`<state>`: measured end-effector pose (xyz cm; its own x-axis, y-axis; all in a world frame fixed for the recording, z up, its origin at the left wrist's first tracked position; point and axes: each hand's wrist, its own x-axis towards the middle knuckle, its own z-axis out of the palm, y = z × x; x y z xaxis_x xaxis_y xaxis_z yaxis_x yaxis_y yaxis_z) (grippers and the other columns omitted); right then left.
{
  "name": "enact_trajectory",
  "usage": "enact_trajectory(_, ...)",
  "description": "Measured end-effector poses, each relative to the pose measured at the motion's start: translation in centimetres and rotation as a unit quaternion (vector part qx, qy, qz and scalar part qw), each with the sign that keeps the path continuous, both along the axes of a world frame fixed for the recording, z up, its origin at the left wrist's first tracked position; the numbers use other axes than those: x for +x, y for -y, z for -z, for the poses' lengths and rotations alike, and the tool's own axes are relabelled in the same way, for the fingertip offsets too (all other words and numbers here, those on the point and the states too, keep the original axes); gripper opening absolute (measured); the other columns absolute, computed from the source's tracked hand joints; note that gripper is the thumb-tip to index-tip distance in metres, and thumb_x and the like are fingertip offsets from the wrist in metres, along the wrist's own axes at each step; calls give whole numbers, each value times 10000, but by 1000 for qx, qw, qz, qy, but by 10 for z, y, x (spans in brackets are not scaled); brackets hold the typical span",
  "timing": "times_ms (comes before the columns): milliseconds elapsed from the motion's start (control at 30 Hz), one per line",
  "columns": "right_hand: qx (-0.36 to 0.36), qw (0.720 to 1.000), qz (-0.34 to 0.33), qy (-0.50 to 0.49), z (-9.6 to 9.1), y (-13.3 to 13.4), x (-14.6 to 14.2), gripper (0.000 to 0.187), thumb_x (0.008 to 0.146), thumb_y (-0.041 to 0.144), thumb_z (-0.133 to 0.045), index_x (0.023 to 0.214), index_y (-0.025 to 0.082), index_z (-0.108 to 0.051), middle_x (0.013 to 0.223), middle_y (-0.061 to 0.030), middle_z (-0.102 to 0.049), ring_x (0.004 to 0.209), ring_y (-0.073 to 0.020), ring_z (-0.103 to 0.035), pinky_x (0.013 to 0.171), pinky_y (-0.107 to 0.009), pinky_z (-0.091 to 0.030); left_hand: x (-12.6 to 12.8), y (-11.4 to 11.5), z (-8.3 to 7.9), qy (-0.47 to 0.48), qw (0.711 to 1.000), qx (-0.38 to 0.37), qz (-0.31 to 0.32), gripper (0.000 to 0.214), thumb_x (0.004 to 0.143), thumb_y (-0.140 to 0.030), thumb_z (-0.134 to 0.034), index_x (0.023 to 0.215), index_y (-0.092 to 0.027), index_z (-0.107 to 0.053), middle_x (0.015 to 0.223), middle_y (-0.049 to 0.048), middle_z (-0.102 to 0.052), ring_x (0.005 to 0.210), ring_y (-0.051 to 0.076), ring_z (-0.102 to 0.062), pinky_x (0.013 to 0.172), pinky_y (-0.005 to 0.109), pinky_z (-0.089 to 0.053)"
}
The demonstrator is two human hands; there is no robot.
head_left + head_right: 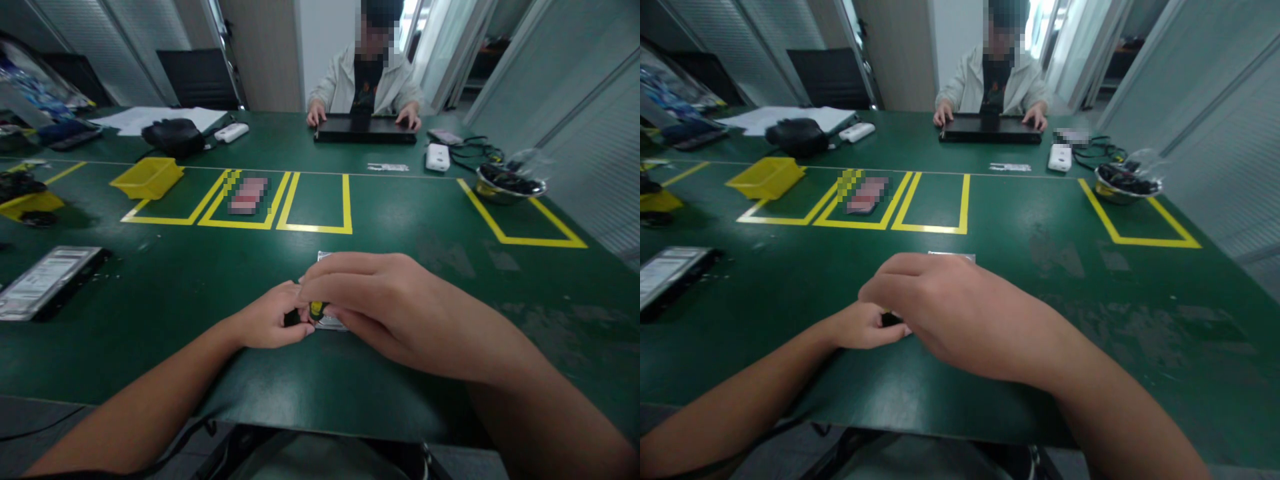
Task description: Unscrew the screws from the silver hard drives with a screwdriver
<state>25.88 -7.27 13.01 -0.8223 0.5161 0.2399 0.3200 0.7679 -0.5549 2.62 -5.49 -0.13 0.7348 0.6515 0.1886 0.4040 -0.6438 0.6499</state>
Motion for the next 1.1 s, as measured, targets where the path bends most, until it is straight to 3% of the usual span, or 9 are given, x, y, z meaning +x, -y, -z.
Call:
enact_trajectory(200,3,1000,-10,-12,3,-1,0,288,922,34,-487,1130,150,-650,1206,-58,-602,1044,-120,-583,954,-240,-442,2,0,-1,2,1000,3,7,111,806,-279,-568,751,-188,-601,745,20,-671,766,182,-619,761,311,-507)
enact_trajectory(733,6,999,-9,-33,4,0,-2,235,950,69,-484,1075,153,-665,1195,-47,-661,1106,-130,-591,987,-256,-441,0,-1,-2,-13,1000,-1,12,118,795,-277,-590,730,-189,-632,794,43,-678,869,210,-629,809,318,-515)
enact_trajectory(1100,25,999,30,6,4,0,-4,165,957,154,-497,933,168,-660,1034,-59,-644,886,-134,-591,798,-254,-467,-1,-3,2,7,1000,-1,24,71,775,-228,-597,721,-184,-581,769,27,-641,784,189,-593,743,315,-493)
